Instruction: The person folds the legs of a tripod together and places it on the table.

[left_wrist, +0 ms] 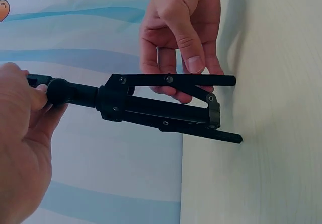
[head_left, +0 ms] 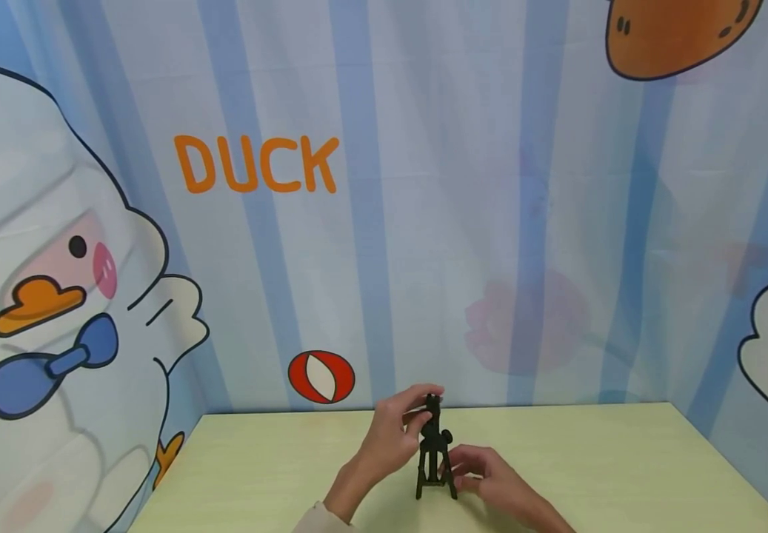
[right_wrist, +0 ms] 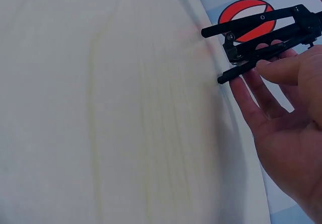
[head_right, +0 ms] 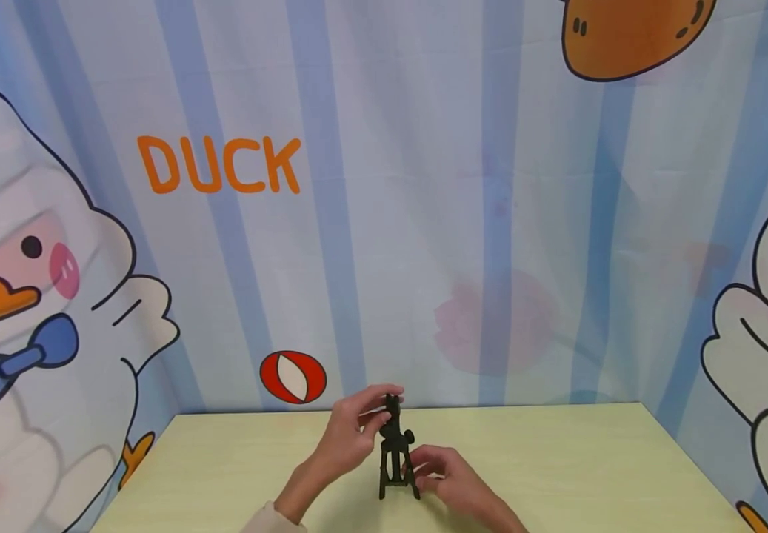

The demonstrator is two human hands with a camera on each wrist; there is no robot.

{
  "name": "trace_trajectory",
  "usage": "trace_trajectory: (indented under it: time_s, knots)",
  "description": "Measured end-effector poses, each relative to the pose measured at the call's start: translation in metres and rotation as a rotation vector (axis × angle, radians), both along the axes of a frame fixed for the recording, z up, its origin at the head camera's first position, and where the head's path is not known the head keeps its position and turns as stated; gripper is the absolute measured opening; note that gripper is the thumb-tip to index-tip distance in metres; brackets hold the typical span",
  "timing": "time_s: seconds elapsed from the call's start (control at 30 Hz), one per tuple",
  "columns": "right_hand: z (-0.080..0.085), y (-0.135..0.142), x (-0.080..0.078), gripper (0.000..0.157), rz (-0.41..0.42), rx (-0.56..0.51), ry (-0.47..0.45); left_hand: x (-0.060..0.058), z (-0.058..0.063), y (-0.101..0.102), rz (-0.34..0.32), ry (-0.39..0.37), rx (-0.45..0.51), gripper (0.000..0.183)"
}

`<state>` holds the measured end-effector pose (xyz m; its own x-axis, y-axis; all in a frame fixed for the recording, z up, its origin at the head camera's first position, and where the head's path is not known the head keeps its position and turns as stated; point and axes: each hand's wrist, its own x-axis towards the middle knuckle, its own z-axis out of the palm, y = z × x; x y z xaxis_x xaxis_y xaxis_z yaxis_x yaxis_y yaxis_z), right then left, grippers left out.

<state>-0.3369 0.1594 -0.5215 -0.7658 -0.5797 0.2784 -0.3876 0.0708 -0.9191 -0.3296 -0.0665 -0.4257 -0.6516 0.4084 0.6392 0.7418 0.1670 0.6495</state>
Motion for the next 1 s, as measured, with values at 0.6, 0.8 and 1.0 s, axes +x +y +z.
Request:
trace_trajectory:
  time_s: [0.6, 0.8, 1.0]
  knots:
    - [0.0007, -0.0045, 0.0037, 0.019, 0.02, 0.033, 0.044, -0.0004, 0.0029, -0.003, 0.001, 0.013, -0.025, 0.053]
    - [-0.0019, -0.0053, 0.004, 0.018, 0.019, 0.042, 0.13, 0.0018, 0.0046, -0.0023, -0.02, -0.017, -0.021, 0.053]
    - [-0.0032, -0.0071, 0.0053, 0.017, -0.013, 0.071, 0.147, 0.003, 0.0035, -0.0025, -0.015, -0.022, -0.019, 0.049]
